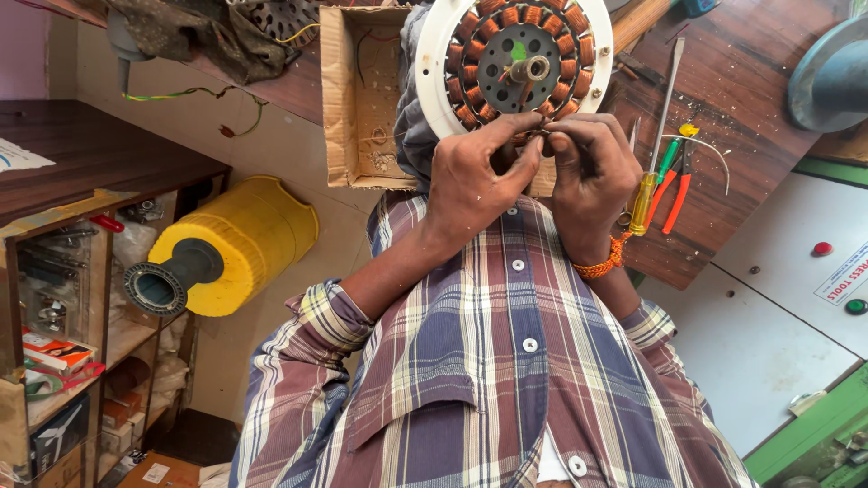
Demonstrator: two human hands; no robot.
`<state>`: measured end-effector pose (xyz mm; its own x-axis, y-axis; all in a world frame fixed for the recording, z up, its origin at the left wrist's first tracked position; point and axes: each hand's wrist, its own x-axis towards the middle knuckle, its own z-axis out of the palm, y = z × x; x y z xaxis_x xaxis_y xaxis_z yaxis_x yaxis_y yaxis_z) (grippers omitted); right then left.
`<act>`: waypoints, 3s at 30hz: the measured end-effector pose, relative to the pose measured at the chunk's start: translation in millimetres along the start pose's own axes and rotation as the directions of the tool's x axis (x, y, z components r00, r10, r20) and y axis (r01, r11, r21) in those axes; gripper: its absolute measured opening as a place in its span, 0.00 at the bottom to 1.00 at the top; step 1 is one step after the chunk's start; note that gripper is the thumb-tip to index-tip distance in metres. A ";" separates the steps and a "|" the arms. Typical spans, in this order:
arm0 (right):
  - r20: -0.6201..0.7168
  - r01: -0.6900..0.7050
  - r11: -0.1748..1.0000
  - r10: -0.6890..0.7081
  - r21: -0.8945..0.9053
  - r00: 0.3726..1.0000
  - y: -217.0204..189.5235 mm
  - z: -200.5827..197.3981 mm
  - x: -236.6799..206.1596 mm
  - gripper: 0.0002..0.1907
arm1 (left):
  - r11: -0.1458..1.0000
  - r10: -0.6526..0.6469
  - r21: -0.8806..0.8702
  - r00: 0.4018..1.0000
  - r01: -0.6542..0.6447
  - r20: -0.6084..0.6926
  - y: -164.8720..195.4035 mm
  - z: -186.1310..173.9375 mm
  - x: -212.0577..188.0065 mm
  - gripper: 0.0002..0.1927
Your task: The person works on a ceiling fan motor stator mounted on a white plate on a workbench. They position copper wire against the wound coils, twist and secure wire ends by hand, cut wire with scissors, and use pliers to grip and adjust the wire connections on the stator.
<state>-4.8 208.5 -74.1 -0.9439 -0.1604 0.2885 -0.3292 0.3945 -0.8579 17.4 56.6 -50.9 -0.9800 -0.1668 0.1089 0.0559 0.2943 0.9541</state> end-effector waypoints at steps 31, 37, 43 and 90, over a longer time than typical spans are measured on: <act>-0.429 0.010 0.994 0.037 0.107 0.903 5.9 -37.7 16.3 0.06 | 0.985 -0.090 0.148 0.996 0.086 0.022 -12.4 -8.6 7.4 0.04; -0.364 -0.169 0.968 0.227 0.184 0.904 70.6 -46.2 -13.3 0.06 | 0.982 -0.165 -0.072 0.976 0.176 0.140 -11.8 -22.3 14.3 0.04; -0.302 -0.325 0.934 0.355 0.148 0.885 108.1 -48.3 -39.1 0.10 | 0.889 -0.211 -0.322 0.915 0.326 0.344 -22.4 -34.3 21.2 0.08; 0.196 -0.130 0.991 0.124 0.020 0.973 -10.6 -6.3 24.8 0.09 | 0.965 -0.163 -0.195 0.983 0.177 0.090 -17.6 -10.4 0.2 0.09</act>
<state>-24.9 206.0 -55.2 -0.9543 -0.2849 0.0907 -0.2028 0.3939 -0.8965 18.3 41.5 -64.8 -0.9892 -0.1270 -0.0733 -0.0828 0.0710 0.9940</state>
